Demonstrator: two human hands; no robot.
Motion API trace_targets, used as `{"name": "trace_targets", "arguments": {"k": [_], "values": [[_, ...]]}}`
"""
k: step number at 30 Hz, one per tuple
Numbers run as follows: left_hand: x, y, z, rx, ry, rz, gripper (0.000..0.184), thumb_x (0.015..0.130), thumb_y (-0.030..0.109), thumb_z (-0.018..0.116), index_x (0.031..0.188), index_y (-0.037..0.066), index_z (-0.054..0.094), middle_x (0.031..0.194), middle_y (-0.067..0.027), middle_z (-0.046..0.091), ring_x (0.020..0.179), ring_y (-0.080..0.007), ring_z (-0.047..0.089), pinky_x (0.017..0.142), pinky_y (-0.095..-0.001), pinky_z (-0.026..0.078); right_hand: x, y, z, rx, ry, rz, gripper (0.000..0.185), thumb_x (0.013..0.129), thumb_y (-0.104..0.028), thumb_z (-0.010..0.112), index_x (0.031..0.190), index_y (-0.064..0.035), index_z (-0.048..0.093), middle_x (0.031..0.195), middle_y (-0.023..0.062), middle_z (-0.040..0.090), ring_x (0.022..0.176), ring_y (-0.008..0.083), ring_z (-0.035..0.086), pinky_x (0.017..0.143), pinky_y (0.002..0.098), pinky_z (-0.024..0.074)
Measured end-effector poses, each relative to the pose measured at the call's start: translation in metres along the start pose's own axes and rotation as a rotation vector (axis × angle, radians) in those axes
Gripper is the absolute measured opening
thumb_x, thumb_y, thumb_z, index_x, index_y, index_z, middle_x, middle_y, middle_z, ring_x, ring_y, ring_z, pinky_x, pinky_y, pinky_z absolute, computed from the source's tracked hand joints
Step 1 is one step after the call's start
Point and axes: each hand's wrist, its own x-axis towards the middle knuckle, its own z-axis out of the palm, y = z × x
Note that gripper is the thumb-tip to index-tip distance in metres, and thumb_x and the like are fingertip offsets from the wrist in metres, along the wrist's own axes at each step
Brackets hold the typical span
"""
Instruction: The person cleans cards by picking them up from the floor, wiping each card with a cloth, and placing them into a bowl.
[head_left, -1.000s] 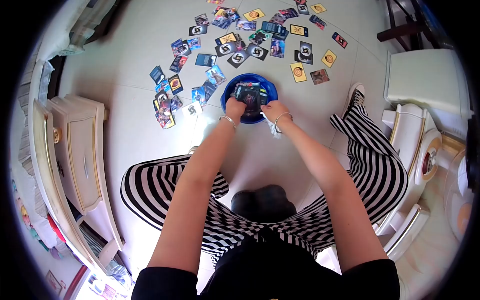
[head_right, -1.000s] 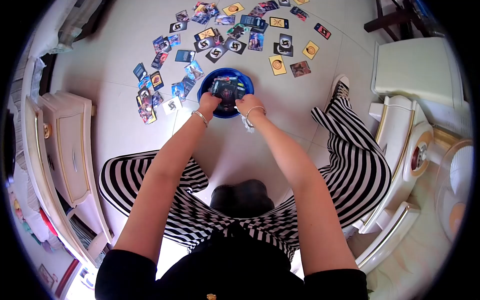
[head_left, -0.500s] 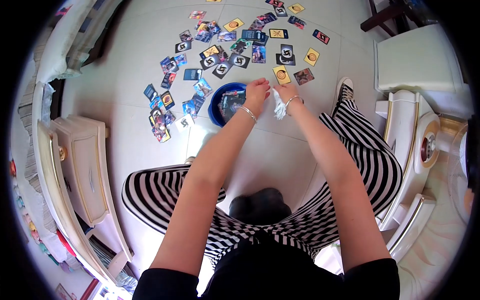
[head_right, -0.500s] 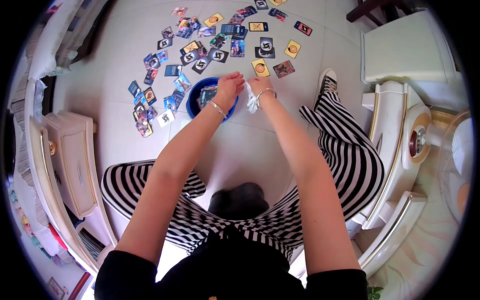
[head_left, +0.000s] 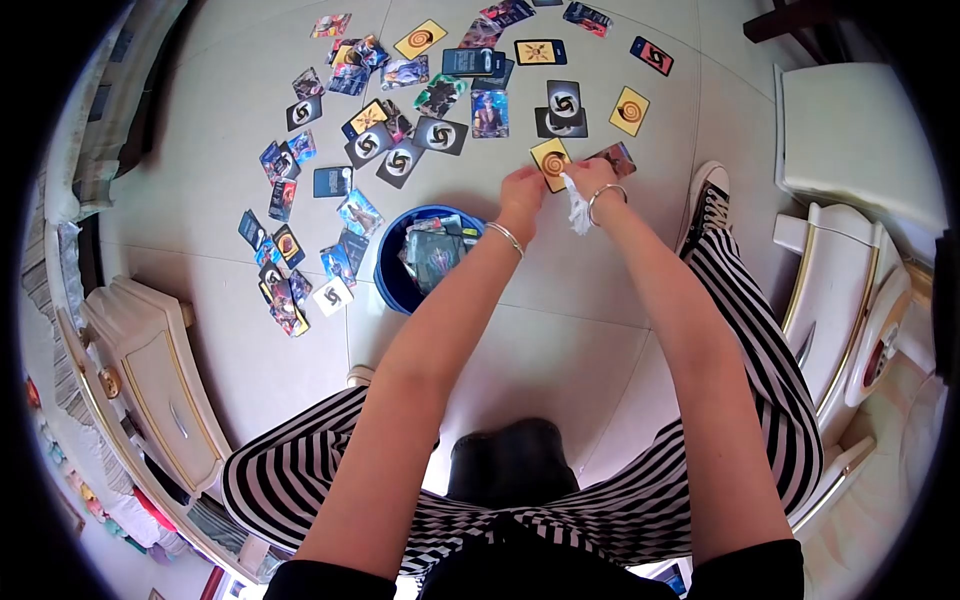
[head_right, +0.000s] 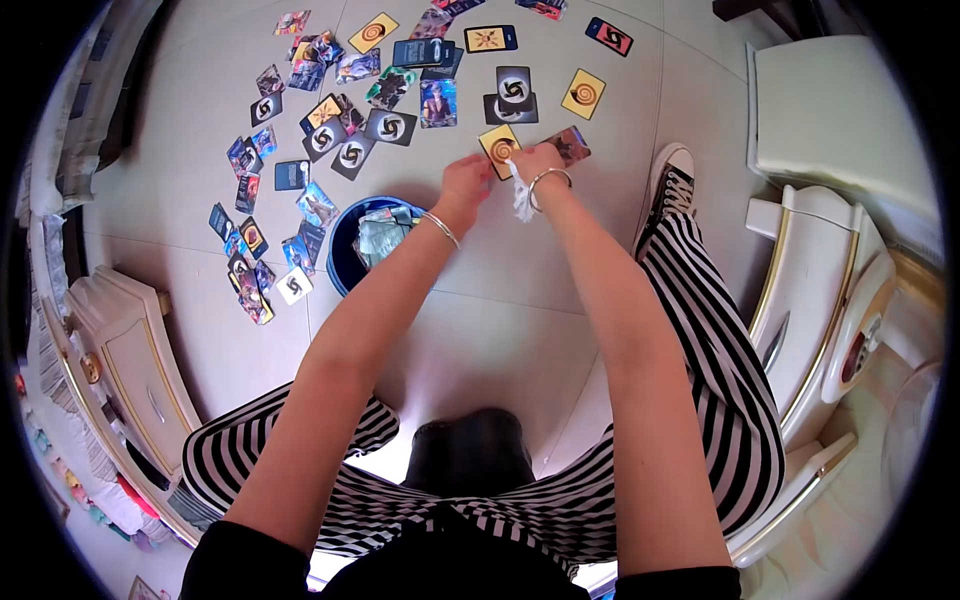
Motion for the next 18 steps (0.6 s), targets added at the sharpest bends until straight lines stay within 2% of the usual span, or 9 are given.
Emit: {"name": "trace_targets", "arguments": {"k": [2,4,5,7,13,15,17,18], "values": [[-0.005,0.003,0.003,0.088,0.012,0.003,0.031,0.081,0.011,0.056,0.111,0.006,0.055,0.095,-0.0029,0.056,0.088,-0.0157,0.050,0.072,-0.0356,0.039,0.005,0.002,0.006,-0.049,0.035,0.020,0.037,0.073,-0.027,0.067,0.089,0.0055,0.065,0.081,0.0151,0.066,0.076,0.0240,0.063,0.069,0.0346,0.0477],[-0.008,0.003,0.005,0.059,0.048,-0.028,0.027,0.080,0.013,0.058,0.107,0.007,0.057,0.094,-0.0030,0.057,0.087,-0.0140,0.050,0.071,-0.0355,0.040,0.015,0.018,0.013,-0.078,0.029,0.006,0.029,0.072,-0.025,0.071,0.073,0.0018,0.061,0.066,0.0046,0.057,0.056,0.0144,0.049,0.051,0.0329,0.0402],[-0.012,0.003,0.003,0.058,0.048,-0.019,0.027,0.080,0.013,0.058,0.107,0.007,0.057,0.094,-0.0030,0.057,0.087,-0.0140,0.050,0.071,-0.0355,0.040,0.012,0.018,0.012,-0.077,0.031,-0.003,0.029,0.072,-0.025,0.071,0.073,0.0018,0.061,0.066,0.0046,0.057,0.056,0.0144,0.049,0.051,0.0329,0.0402],[-0.017,0.000,-0.004,0.130,0.029,-0.059,0.022,0.083,0.018,0.059,0.103,0.009,0.059,0.088,-0.0008,0.058,0.081,-0.0109,0.052,0.067,-0.0311,0.042,-0.019,0.005,0.003,-0.067,-0.062,0.097,0.037,0.070,-0.028,0.070,0.087,0.0047,0.066,0.080,0.0146,0.066,0.069,0.0222,0.061,0.063,0.0360,0.0471],[-0.088,0.022,-0.026,0.064,-0.086,0.140,0.016,0.086,0.024,0.057,0.095,0.011,0.060,0.080,0.0022,0.060,0.067,-0.0073,0.055,0.059,-0.0220,0.045,-0.101,-0.039,-0.018,0.052,-0.132,-0.052,0.041,0.073,-0.032,0.071,0.085,0.0061,0.063,0.073,0.0110,0.062,0.061,0.0185,0.058,0.055,0.0340,0.0450],[-0.130,0.045,-0.030,0.069,-0.078,0.182,0.015,0.087,0.024,0.056,0.093,0.011,0.061,0.082,0.0010,0.061,0.067,-0.0076,0.056,0.058,-0.0217,0.044,-0.142,-0.066,-0.026,0.129,-0.172,-0.094,0.039,0.074,-0.032,0.071,0.083,0.0059,0.062,0.071,0.0103,0.061,0.059,0.0175,0.057,0.054,0.0330,0.0443],[-0.182,0.066,-0.037,0.097,-0.099,0.251,0.016,0.088,0.024,0.054,0.094,0.011,0.060,0.082,0.0005,0.061,0.068,-0.0083,0.057,0.057,-0.0210,0.046,-0.194,-0.100,-0.036,0.208,-0.373,-0.132,0.036,0.076,-0.030,0.070,0.081,0.0050,0.062,0.068,0.0086,0.059,0.056,0.0150,0.055,0.050,0.0315,0.0419],[-0.200,0.072,-0.043,0.058,-0.134,0.268,0.017,0.089,0.022,0.052,0.096,0.009,0.060,0.085,-0.0008,0.061,0.074,-0.0098,0.059,0.058,-0.0211,0.049,-0.213,-0.112,-0.038,0.114,-0.409,-0.175,0.037,0.077,-0.031,0.069,0.080,0.0047,0.061,0.067,0.0077,0.058,0.054,0.0132,0.053,0.047,0.0302,0.0392]]}}
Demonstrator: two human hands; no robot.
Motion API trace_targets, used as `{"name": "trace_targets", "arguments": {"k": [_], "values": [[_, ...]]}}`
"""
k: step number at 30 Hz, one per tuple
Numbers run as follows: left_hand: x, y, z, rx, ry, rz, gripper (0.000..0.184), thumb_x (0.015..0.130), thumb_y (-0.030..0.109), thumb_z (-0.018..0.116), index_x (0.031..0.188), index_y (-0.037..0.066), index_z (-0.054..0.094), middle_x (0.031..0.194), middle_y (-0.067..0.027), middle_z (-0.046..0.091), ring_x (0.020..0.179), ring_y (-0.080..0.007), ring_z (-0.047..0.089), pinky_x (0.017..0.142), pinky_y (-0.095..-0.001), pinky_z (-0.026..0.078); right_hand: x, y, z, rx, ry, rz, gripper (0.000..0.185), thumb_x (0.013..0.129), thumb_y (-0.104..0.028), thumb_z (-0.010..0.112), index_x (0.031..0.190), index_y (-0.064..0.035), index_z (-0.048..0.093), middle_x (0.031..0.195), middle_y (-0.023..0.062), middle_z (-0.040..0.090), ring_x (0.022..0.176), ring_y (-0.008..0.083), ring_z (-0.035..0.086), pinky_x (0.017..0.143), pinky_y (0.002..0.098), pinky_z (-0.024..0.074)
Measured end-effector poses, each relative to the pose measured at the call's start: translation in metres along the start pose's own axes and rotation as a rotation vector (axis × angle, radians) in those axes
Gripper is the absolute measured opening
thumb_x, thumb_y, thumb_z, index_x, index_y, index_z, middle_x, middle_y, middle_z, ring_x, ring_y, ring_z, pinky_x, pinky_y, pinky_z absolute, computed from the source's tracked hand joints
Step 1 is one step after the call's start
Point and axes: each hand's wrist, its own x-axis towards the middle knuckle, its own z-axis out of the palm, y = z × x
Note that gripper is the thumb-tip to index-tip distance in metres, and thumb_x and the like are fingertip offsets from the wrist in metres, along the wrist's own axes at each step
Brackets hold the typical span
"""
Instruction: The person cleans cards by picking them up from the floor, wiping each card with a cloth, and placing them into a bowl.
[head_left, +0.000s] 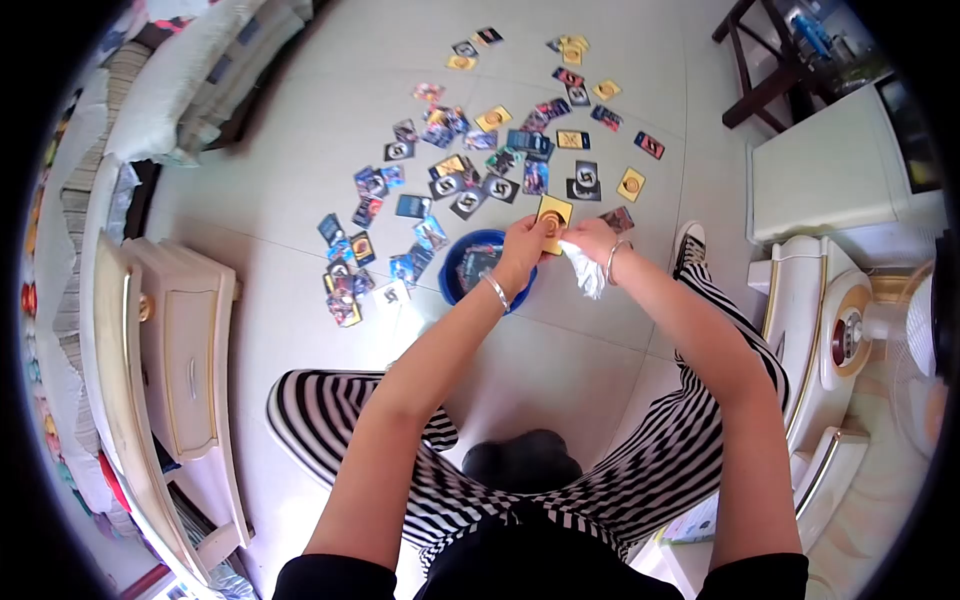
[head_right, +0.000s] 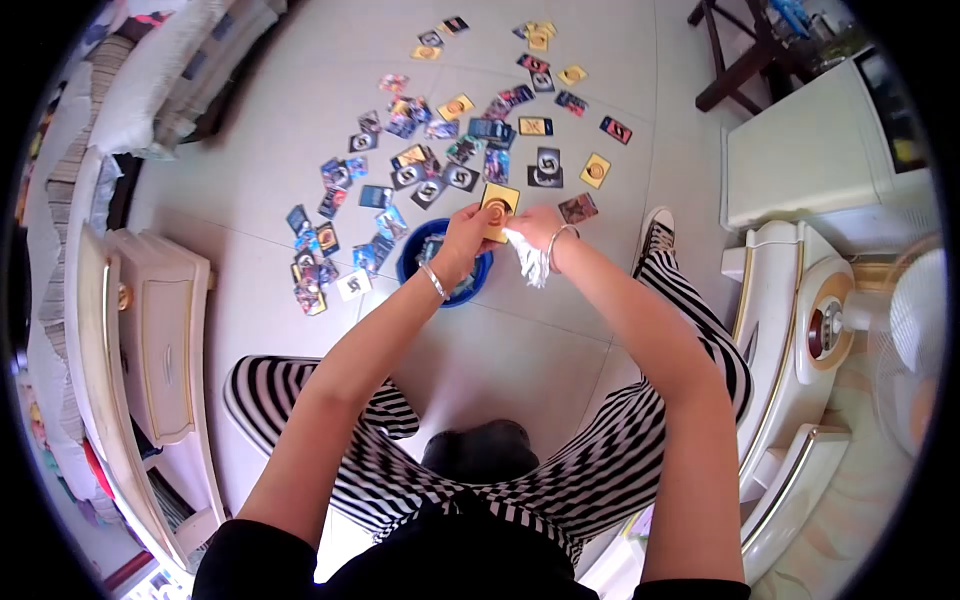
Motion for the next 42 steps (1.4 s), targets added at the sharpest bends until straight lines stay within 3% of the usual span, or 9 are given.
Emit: {"name": "trace_targets", "arguments": {"k": [9,13,16,20,21,26,33,38,42], "values": [[-0.167,0.064,-0.056,-0.117,-0.172,0.040,0.029,0.089,0.016,0.045,0.115,0.003,0.049,0.101,-0.0108,0.059,0.091,-0.0219,0.063,0.068,-0.0309,0.057,-0.127,-0.060,0.069,-0.024,-0.065,-0.180,0.034,0.081,-0.031,0.063,0.088,0.0016,0.057,0.074,0.0065,0.057,0.059,0.0130,0.054,0.049,0.0276,0.0414],[-0.194,0.057,-0.059,-0.323,-0.200,-0.013,0.033,0.090,0.018,0.041,0.120,0.006,0.045,0.108,-0.0097,0.057,0.095,-0.0236,0.062,0.076,-0.0366,0.056,-0.151,-0.067,0.084,0.436,-0.222,-0.182,0.018,0.080,-0.015,0.054,0.089,-0.0013,0.049,0.081,0.0070,0.053,0.070,0.0131,0.056,0.058,0.0275,0.0453],[-0.186,0.036,-0.063,-0.549,-0.318,-0.093,0.030,0.092,0.022,0.036,0.118,0.008,0.046,0.110,-0.0080,0.056,0.099,-0.0211,0.057,0.085,-0.0387,0.050,-0.127,-0.054,0.094,0.045,0.023,-0.636,0.016,0.079,-0.011,0.057,0.088,0.0000,0.050,0.082,0.0069,0.055,0.073,0.0128,0.055,0.062,0.0284,0.0471],[-0.188,0.040,-0.056,-0.639,-0.415,-0.093,0.031,0.096,0.034,0.032,0.114,0.013,0.047,0.108,-0.0032,0.055,0.096,-0.0158,0.056,0.084,-0.0359,0.047,-0.139,-0.066,0.106,-0.140,0.073,-0.631,0.015,0.080,-0.012,0.059,0.092,-0.0048,0.053,0.085,0.0078,0.057,0.076,0.0176,0.058,0.064,0.0319,0.0467],[-0.186,0.041,-0.056,-0.673,-0.440,-0.058,0.031,0.096,0.037,0.034,0.112,0.015,0.049,0.104,-0.0001,0.056,0.094,-0.0129,0.056,0.082,-0.0342,0.047,-0.137,-0.065,0.108,-0.277,0.165,-0.805,0.016,0.078,-0.009,0.059,0.092,-0.0064,0.054,0.086,0.0085,0.057,0.078,0.0211,0.059,0.065,0.0334,0.0468],[-0.172,0.039,-0.067,-0.806,-0.500,-0.080,0.043,0.097,0.042,0.025,0.116,0.011,0.048,0.116,-0.0078,0.054,0.111,-0.0235,0.051,0.096,-0.0404,0.039,-0.151,-0.059,0.122,-0.583,0.161,-1.267,0.023,0.070,0.000,0.056,0.091,-0.0103,0.057,0.090,0.0053,0.058,0.086,0.0268,0.056,0.076,0.0373,0.0448],[-0.188,0.046,-0.054,-0.780,-0.476,-0.091,0.046,0.097,0.042,0.023,0.121,0.009,0.045,0.122,-0.0099,0.052,0.112,-0.0238,0.050,0.098,-0.0410,0.038,-0.121,-0.080,0.097,-0.646,0.373,-1.214,0.020,0.072,0.001,0.055,0.086,-0.0114,0.058,0.088,0.0046,0.059,0.086,0.0251,0.056,0.075,0.0376,0.0441],[-0.191,0.050,-0.061,-0.814,-0.421,-0.114,0.046,0.098,0.041,0.022,0.123,0.009,0.043,0.122,-0.0095,0.051,0.112,-0.0237,0.050,0.097,-0.0414,0.038,-0.144,-0.063,0.115,-0.735,0.144,-1.446,0.021,0.070,0.004,0.055,0.087,-0.0073,0.057,0.089,0.0080,0.058,0.081,0.0278,0.057,0.070,0.0369,0.0459],[-0.192,0.045,-0.056,-0.797,-0.460,-0.118,0.047,0.098,0.042,0.022,0.125,0.009,0.042,0.122,-0.0084,0.051,0.113,-0.0236,0.049,0.097,-0.0417,0.038,-0.127,-0.074,0.104,-0.666,0.316,-1.434,0.015,0.071,-0.003,0.057,0.083,-0.0115,0.057,0.082,0.0034,0.059,0.078,0.0256,0.057,0.068,0.0372,0.0447]]}}
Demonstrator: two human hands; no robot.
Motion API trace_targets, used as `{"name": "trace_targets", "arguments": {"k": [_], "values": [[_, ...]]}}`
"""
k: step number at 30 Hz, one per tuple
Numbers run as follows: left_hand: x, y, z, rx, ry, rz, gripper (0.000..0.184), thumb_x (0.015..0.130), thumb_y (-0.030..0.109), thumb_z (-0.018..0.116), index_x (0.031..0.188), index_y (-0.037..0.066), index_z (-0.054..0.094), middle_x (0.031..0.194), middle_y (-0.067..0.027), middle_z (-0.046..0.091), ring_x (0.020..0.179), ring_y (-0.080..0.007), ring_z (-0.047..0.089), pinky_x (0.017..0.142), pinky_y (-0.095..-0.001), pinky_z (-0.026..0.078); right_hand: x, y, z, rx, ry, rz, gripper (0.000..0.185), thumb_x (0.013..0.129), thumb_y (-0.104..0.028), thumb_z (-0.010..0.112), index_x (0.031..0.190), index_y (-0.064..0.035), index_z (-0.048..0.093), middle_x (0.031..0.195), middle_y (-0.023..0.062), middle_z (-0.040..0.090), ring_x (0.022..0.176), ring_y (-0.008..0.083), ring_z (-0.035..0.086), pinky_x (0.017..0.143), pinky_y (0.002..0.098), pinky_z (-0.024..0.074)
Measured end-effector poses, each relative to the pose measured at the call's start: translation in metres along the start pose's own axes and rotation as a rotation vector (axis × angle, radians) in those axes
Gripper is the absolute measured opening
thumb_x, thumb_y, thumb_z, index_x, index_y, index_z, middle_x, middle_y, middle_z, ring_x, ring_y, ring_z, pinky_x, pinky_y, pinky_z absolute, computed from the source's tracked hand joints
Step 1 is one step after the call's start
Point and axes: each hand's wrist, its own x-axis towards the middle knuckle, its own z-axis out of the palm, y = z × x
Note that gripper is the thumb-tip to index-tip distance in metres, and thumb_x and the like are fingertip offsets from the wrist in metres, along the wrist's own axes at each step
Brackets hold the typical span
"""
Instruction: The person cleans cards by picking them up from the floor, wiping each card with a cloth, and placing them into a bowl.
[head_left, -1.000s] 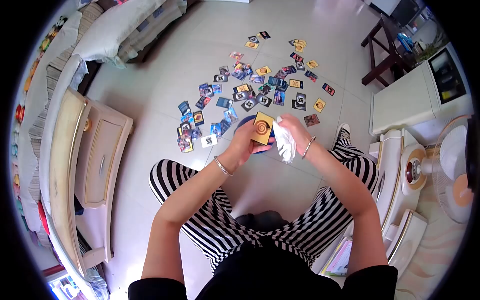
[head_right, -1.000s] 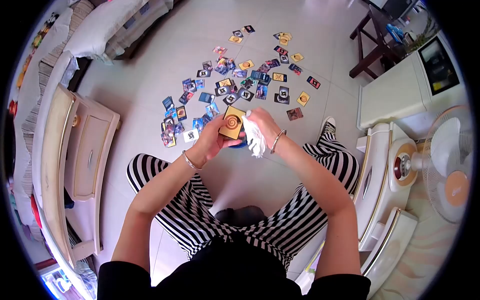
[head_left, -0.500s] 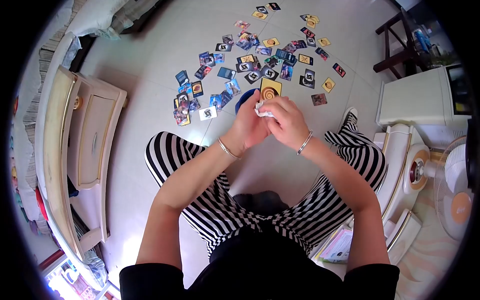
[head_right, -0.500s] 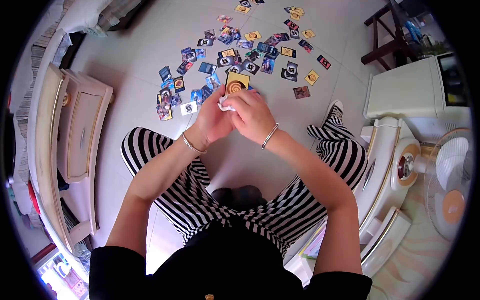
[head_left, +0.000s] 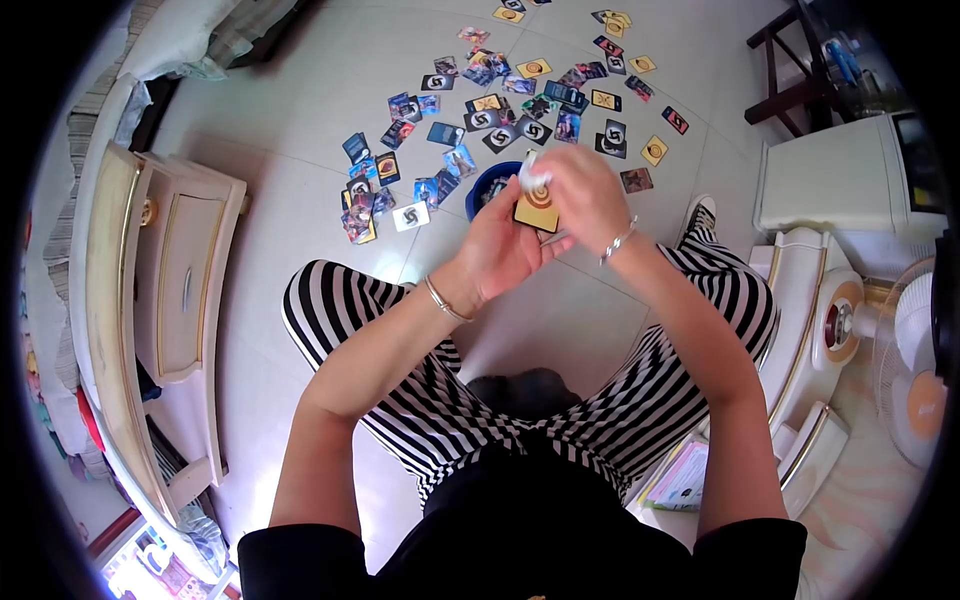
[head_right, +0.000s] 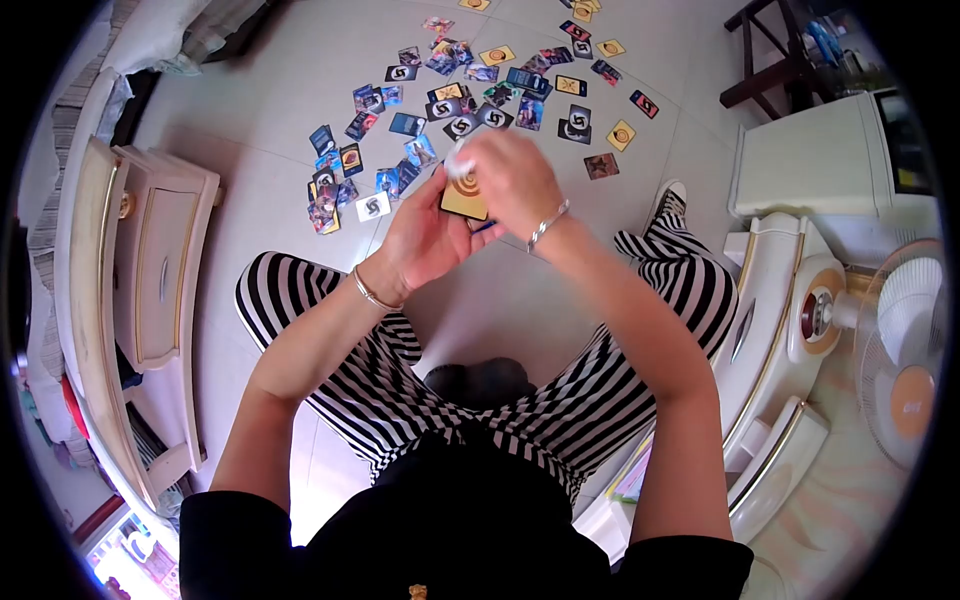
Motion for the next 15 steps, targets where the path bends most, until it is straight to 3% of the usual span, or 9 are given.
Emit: {"name": "trace_targets", "arguments": {"k": [3,8,11,15], "values": [[0.001,0.002,-0.001,0.044,-0.042,0.005,0.047,0.097,0.042,0.023,0.126,0.010,0.042,0.123,-0.0075,0.051,0.113,-0.0228,0.049,0.097,-0.0414,0.038,0.008,0.008,-0.007,-0.075,-0.026,0.105,0.016,0.069,-0.004,0.059,0.083,-0.0106,0.057,0.082,0.0041,0.058,0.078,0.0264,0.056,0.068,0.0381,0.0450],[0.001,0.013,0.000,0.029,0.041,0.050,0.047,0.097,0.044,0.023,0.123,0.011,0.043,0.118,-0.0063,0.053,0.108,-0.0210,0.051,0.094,-0.0403,0.041,-0.018,-0.020,-0.001,-0.059,-0.176,-0.129,0.020,0.066,-0.005,0.062,0.084,-0.0131,0.058,0.083,0.0016,0.059,0.081,0.0224,0.056,0.071,0.0339,0.0432],[0.001,0.007,0.003,0.048,0.036,0.029,0.046,0.097,0.045,0.023,0.119,0.012,0.046,0.114,-0.0054,0.054,0.105,-0.0190,0.053,0.090,-0.0381,0.044,-0.011,0.004,-0.003,-0.045,-0.051,-0.011,0.019,0.066,-0.006,0.062,0.082,-0.0135,0.057,0.085,-0.0004,0.058,0.081,0.0209,0.056,0.071,0.0338,0.0424],[0.003,0.009,0.003,0.108,0.101,0.082,0.043,0.098,0.042,0.025,0.114,0.009,0.048,0.108,-0.0056,0.056,0.097,-0.0186,0.056,0.085,-0.0360,0.047,-0.009,0.004,-0.002,-0.126,-0.077,-0.010,0.016,0.067,-0.006,0.062,0.080,-0.0143,0.058,0.085,-0.0010,0.057,0.081,0.0207,0.055,0.071,0.0337,0.0422]]}}
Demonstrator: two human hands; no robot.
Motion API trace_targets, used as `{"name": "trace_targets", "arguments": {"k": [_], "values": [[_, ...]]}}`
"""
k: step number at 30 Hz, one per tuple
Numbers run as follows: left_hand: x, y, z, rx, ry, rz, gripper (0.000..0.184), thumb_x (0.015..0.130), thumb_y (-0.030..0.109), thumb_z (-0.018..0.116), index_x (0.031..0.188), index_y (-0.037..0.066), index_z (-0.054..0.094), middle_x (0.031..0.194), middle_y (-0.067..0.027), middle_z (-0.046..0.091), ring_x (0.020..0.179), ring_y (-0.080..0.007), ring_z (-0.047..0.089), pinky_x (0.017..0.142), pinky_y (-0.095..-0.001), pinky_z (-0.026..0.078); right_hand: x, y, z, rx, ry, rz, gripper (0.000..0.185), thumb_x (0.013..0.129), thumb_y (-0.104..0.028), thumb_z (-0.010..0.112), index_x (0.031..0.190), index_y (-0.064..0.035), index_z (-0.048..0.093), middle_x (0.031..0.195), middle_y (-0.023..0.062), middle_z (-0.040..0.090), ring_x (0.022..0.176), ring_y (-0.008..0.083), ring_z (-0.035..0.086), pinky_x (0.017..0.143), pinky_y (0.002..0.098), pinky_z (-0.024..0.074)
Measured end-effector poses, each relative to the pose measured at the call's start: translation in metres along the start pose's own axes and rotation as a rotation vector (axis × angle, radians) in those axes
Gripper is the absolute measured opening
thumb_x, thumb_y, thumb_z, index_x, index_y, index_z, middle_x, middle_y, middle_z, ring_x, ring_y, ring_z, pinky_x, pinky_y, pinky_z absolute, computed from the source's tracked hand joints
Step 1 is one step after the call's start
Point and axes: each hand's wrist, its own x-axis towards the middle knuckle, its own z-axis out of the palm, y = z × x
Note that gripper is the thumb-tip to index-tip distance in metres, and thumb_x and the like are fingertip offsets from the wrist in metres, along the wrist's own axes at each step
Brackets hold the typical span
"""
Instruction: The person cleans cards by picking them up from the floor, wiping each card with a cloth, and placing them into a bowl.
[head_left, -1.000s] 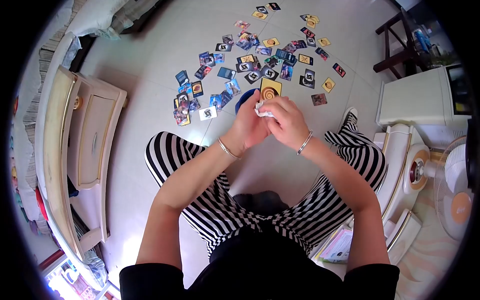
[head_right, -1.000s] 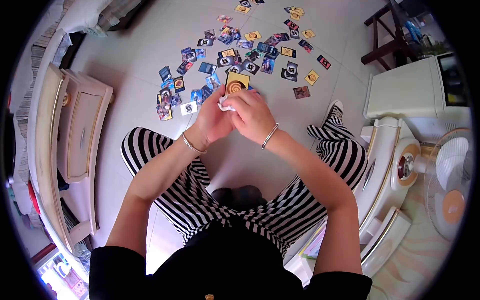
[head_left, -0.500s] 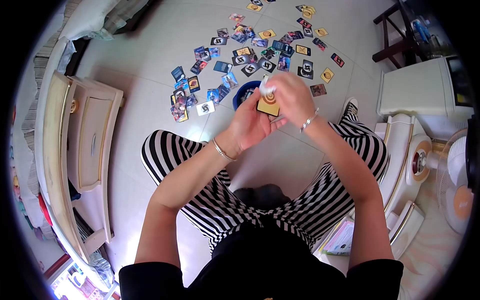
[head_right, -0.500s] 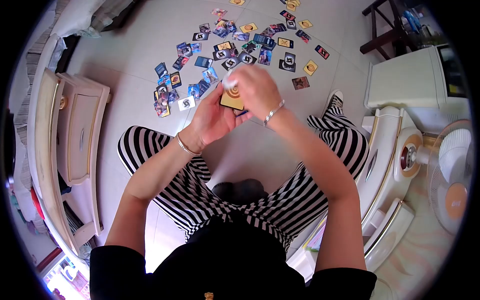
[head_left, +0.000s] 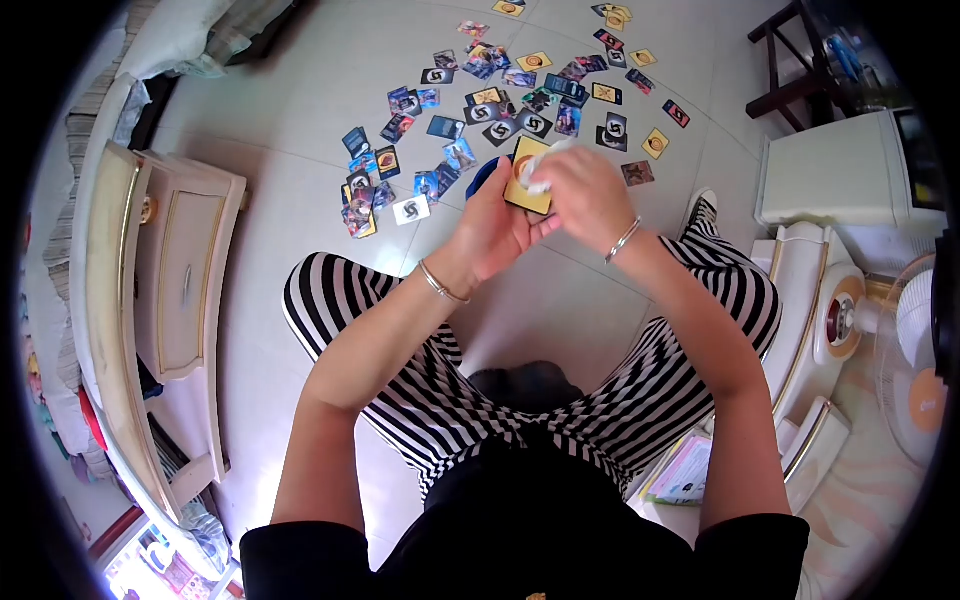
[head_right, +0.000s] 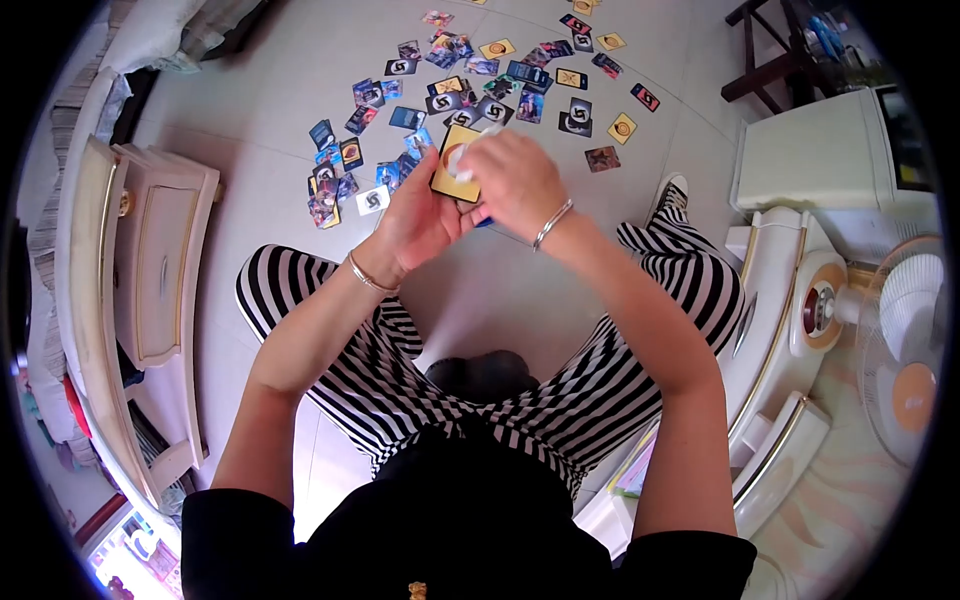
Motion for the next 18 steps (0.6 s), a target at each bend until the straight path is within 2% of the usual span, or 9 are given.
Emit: {"name": "trace_targets", "arguments": {"k": [2,4,7,8,10,12,14,17,18], "values": [[0.002,0.003,-0.011,0.123,0.059,0.017,0.041,0.098,0.040,0.029,0.113,0.008,0.049,0.106,-0.0055,0.058,0.093,-0.0178,0.058,0.081,-0.0338,0.049,-0.008,-0.025,-0.003,0.076,-0.144,-0.114,0.015,0.067,-0.007,0.062,0.080,-0.0138,0.059,0.080,0.0003,0.057,0.080,0.0223,0.055,0.070,0.0344,0.0426],[0.001,0.004,-0.011,0.248,0.113,0.026,0.038,0.097,0.037,0.032,0.111,0.007,0.050,0.103,-0.0054,0.059,0.089,-0.0170,0.060,0.077,-0.0317,0.052,-0.009,-0.028,-0.008,0.168,-0.182,-0.162,0.022,0.065,0.001,0.062,0.085,-0.0079,0.058,0.086,0.0052,0.058,0.081,0.0271,0.056,0.066,0.0372,0.0463],[0.001,0.003,-0.013,0.226,0.079,0.072,0.024,0.094,0.018,0.042,0.111,0.004,0.052,0.097,-0.0047,0.060,0.082,-0.0129,0.062,0.063,-0.0230,0.056,-0.002,-0.023,-0.024,0.453,0.041,0.158,0.027,0.071,0.009,0.053,0.092,-0.0066,0.061,0.093,0.0056,0.061,0.083,0.0203,0.060,0.075,0.0304,0.0484],[0.003,0.002,-0.014,0.229,0.076,0.071,0.024,0.094,0.018,0.042,0.111,0.004,0.052,0.097,-0.0047,0.060,0.082,-0.0129,0.062,0.063,-0.0230,0.056,0.001,-0.019,-0.028,0.451,0.045,0.158,0.027,0.071,0.009,0.053,0.092,-0.0066,0.061,0.093,0.0056,0.061,0.083,0.0203,0.060,0.075,0.0304,0.0484],[0.006,0.000,-0.013,0.195,0.093,0.122,0.024,0.093,0.015,0.042,0.111,0.002,0.052,0.092,-0.0036,0.060,0.077,-0.0119,0.061,0.061,-0.0229,0.055,0.008,-0.011,-0.034,0.773,0.223,0.450,0.019,0.079,0.007,0.053,0.094,-0.0039,0.059,0.094,0.0048,0.061,0.086,0.0130,0.059,0.073,0.0264,0.0483],[0.010,-0.001,-0.016,0.168,-0.011,0.097,0.024,0.093,0.016,0.043,0.110,0.003,0.052,0.091,-0.0035,0.059,0.075,-0.0121,0.060,0.059,-0.0231,0.053,0.008,-0.013,-0.029,0.904,0.227,0.485,0.014,0.083,0.003,0.052,0.095,-0.0026,0.058,0.094,0.0031,0.060,0.087,0.0083,0.055,0.071,0.0234,0.0478],[0.014,-0.004,-0.019,0.143,-0.114,0.065,0.024,0.093,0.018,0.044,0.109,0.003,0.053,0.090,-0.0033,0.058,0.073,-0.0122,0.059,0.058,-0.0234,0.051,0.003,-0.012,-0.016,0.940,0.130,0.549,0.013,0.085,0.002,0.054,0.098,-0.0011,0.056,0.099,0.0036,0.058,0.092,0.0097,0.054,0.082,0.0236,0.0438],[0.013,-0.004,-0.007,0.062,-0.106,-0.074,0.025,0.094,0.024,0.043,0.109,0.007,0.053,0.090,-0.0034,0.057,0.074,-0.0136,0.058,0.060,-0.0247,0.048,0.008,-0.027,-0.021,0.990,0.036,0.625,0.013,0.085,0.001,0.054,0.098,-0.0023,0.056,0.098,0.0028,0.057,0.087,0.0080,0.054,0.072,0.0222,0.0485],[0.010,-0.003,-0.001,0.068,-0.118,-0.072,0.030,0.094,0.030,0.039,0.111,0.009,0.053,0.097,-0.0043,0.057,0.082,-0.0160,0.057,0.069,-0.0291,0.047,0.009,-0.029,-0.020,1.017,-0.017,0.679,0.013,0.085,0.001,0.054,0.098,-0.0028,0.056,0.098,0.0025,0.057,0.085,0.0074,0.055,0.068,0.0216,0.0504]]}}
